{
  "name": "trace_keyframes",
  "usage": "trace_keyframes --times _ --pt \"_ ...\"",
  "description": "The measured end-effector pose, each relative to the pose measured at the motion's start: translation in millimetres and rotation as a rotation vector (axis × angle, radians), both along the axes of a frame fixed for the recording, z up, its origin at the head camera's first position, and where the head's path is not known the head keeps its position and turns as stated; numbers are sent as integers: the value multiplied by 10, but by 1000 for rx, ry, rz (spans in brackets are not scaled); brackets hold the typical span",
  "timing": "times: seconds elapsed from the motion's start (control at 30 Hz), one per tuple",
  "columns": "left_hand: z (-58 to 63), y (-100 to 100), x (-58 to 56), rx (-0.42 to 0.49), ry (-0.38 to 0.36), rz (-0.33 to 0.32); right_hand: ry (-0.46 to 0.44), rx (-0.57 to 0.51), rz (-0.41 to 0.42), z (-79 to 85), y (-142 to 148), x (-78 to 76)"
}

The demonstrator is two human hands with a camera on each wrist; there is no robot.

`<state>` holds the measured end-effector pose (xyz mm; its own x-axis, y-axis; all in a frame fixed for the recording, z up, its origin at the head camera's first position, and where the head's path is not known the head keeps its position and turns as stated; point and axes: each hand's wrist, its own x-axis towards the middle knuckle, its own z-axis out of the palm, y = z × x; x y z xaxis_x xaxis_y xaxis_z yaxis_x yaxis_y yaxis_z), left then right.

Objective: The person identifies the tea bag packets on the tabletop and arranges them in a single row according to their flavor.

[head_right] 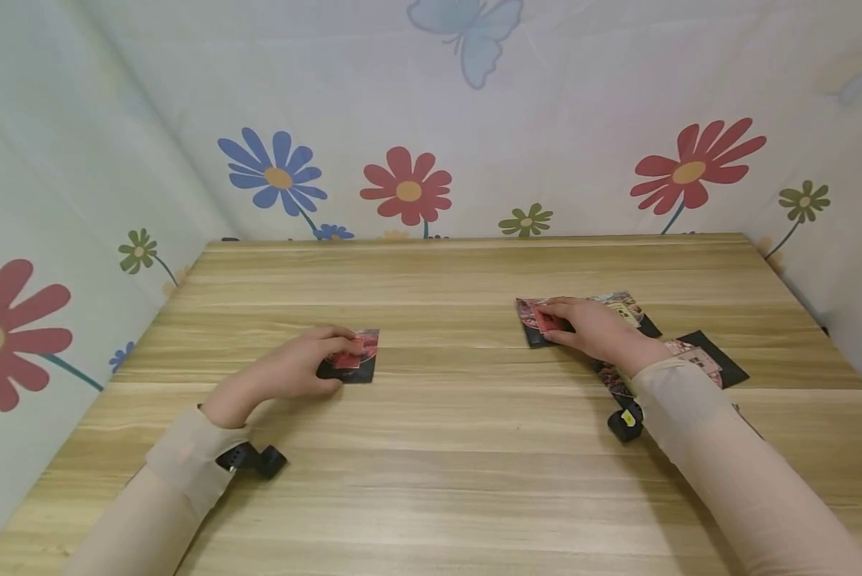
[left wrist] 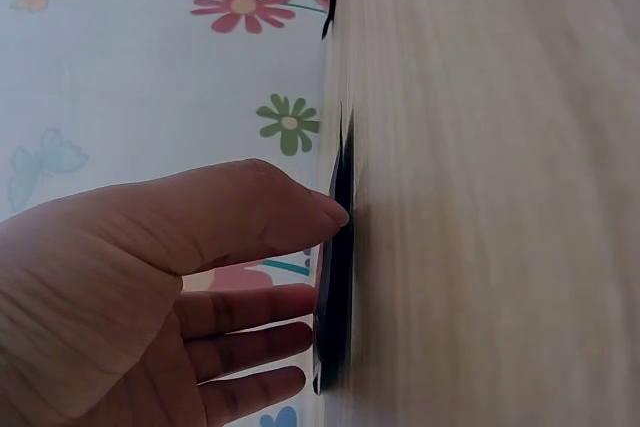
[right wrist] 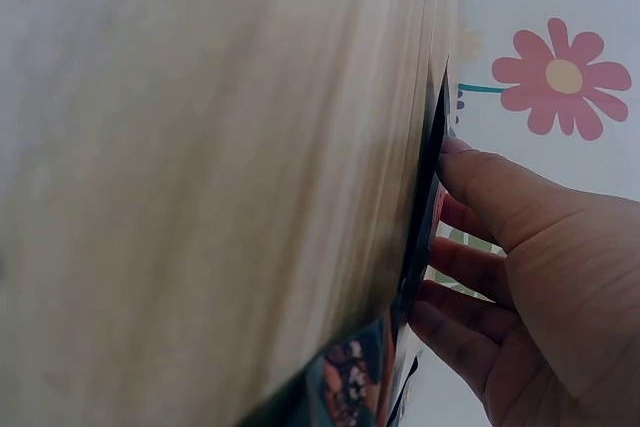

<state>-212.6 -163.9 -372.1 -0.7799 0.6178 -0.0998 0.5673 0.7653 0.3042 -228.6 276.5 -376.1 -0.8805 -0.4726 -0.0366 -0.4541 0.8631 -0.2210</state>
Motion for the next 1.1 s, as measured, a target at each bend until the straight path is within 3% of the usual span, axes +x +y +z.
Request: trace_keyframes --times 0.27,0.8,1.1 --pt "-44 56 -2 -8 44 8 6 0 1 -3 4 -3" --pt "-169 108 28 27 56 -28 -2 10 0 14 -9 -1" --pt "-246 38 29 72 36 -117 -4 9 -2 22 -30 6"
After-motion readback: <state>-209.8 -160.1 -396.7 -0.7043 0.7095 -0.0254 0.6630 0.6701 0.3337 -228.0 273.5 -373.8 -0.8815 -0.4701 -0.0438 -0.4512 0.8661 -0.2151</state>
